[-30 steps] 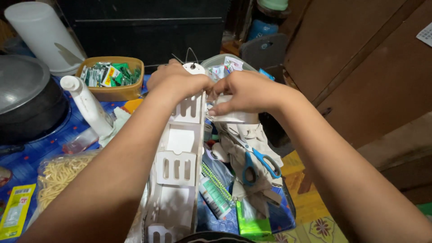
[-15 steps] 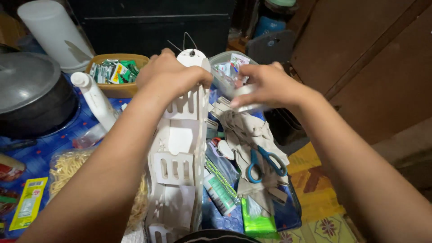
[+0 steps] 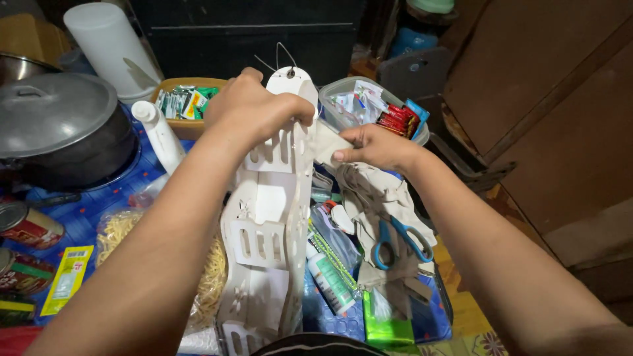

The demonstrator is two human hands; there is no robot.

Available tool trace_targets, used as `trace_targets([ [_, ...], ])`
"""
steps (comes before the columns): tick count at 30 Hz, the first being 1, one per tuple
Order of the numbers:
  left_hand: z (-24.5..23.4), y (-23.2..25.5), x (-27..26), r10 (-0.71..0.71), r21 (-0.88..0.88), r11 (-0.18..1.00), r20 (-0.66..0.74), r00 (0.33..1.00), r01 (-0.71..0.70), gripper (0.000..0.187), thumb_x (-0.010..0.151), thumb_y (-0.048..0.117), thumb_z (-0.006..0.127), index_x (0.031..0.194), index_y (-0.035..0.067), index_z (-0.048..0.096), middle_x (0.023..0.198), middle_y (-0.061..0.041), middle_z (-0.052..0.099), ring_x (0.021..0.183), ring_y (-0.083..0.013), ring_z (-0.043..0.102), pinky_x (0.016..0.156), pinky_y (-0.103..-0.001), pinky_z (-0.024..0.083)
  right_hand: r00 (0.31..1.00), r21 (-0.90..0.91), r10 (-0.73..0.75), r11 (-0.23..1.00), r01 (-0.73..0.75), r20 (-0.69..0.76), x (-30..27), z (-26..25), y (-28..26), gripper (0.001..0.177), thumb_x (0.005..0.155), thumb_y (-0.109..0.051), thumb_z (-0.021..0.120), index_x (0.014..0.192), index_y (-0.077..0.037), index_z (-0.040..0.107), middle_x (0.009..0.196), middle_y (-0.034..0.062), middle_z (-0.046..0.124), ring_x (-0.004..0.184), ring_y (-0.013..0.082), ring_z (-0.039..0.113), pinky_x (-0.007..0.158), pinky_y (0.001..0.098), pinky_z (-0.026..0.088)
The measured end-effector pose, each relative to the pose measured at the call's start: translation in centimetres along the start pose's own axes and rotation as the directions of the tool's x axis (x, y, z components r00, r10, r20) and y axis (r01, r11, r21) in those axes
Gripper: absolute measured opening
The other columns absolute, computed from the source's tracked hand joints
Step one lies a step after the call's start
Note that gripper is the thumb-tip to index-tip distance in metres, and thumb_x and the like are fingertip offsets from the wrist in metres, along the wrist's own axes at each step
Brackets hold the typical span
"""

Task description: The recorder is assembling and cleaning a white plastic organizer shelf on a table.

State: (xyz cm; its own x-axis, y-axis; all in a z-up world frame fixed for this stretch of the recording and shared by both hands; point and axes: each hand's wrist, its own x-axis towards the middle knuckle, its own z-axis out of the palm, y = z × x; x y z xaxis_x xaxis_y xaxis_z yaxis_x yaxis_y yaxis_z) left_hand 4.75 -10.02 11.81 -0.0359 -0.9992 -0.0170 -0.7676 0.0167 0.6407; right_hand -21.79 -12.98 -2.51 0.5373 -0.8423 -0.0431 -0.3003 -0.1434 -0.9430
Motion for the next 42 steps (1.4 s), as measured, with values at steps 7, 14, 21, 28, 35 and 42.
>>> trace_targets([
  [7,-0.2,-1.2,0.6,0.047,-0.014,0.999,-0.066,0.997,-0.048,0.07,0.049,0.048,0.081,0.103,0.003,0.071,0.075,-0.008,0.076,0.073,-0.0237,0.077,0.073,-0.035,0.058,0.957,-0.154,0.258,0.948,-0.277,-0.135,0.2,-0.6,-2.4,0.047,0.083,-0.044,0.074,0.115,-0.01,0.076,0.105,-0.0015,0.079,0.099,0.0072,0.07,0.092,0.0237,0.049],
  [14,0.6,-1.3,1.0,0.181,0.022,0.983,-0.145,0.973,-0.18,0.103,0.05,0.052,0.084,0.135,-0.001,0.062,0.103,-0.016,0.075,0.095,-0.0288,0.075,0.085,-0.036,0.058,0.951,-0.235,0.282,0.923,-0.306,-0.13,2.3,-1.7,-2.1,0.045,0.086,-0.046,0.077,0.091,-0.002,0.078,0.073,0.0035,0.069,0.062,0.0126,0.059,0.058,0.0305,0.045],
  [21,0.8,-1.4,1.2,0.215,-0.017,0.975,-0.192,0.958,-0.222,0.105,0.047,0.054,0.081,0.134,-0.002,0.06,0.118,-0.021,0.07,0.109,-0.0335,0.069,0.092,-0.038,0.053,0.944,-0.312,0.307,0.891,-0.331,-0.125,4.9,-0.4,-2.8,0.033,0.087,-0.036,0.076,0.105,-0.009,0.079,0.083,0.0007,0.069,0.071,0.0095,0.054,0.057,0.0309,0.043],
  [28,-0.1,-1.3,0.7,0.175,-0.044,0.982,-0.162,0.971,-0.185,0.109,0.045,0.051,0.079,0.137,-0.003,0.056,0.112,-0.021,0.073,0.105,-0.0313,0.072,0.092,-0.035,0.055,0.992,0.047,0.057,0.998,-0.052,-0.109,6.9,2.8,-2.7,0.06,0.072,-0.017,0.083,0.128,-0.013,0.061,0.118,-0.001,0.071,0.11,0.0126,0.066,0.093,0.0318,0.055],
  [35,-0.4,-1.6,0.9,0.069,-0.066,0.995,-0.103,0.992,-0.076,0.109,0.048,0.053,0.078,0.14,0.0,0.055,0.107,-0.02,0.077,0.103,-0.0305,0.075,0.092,-0.036,0.055,0.779,0.101,0.215,0.976,-0.193,-0.589,6.6,6.0,-0.3,0.048,0.076,-0.012,0.09,0.113,0.004,0.064,0.101,0.016,0.069,0.09,0.0269,0.061,0.075,0.0403,0.051],
  [42,1.0,-1.8,1.9,-0.006,-0.062,0.998,-0.032,0.999,0.004,0.144,0.051,0.083,0.077,0.158,0.0,0.027,0.11,-0.018,0.078,0.11,-0.0286,0.073,0.097,-0.037,0.053,0.865,0.809,0.347,0.578,0.106,-0.361,3.5,10.5,-6.4,0.074,0.094,-0.066,0.04,0.128,-0.004,0.063,0.112,0.0147,0.073,0.102,0.0259,0.068,0.091,0.0404,0.054],
])
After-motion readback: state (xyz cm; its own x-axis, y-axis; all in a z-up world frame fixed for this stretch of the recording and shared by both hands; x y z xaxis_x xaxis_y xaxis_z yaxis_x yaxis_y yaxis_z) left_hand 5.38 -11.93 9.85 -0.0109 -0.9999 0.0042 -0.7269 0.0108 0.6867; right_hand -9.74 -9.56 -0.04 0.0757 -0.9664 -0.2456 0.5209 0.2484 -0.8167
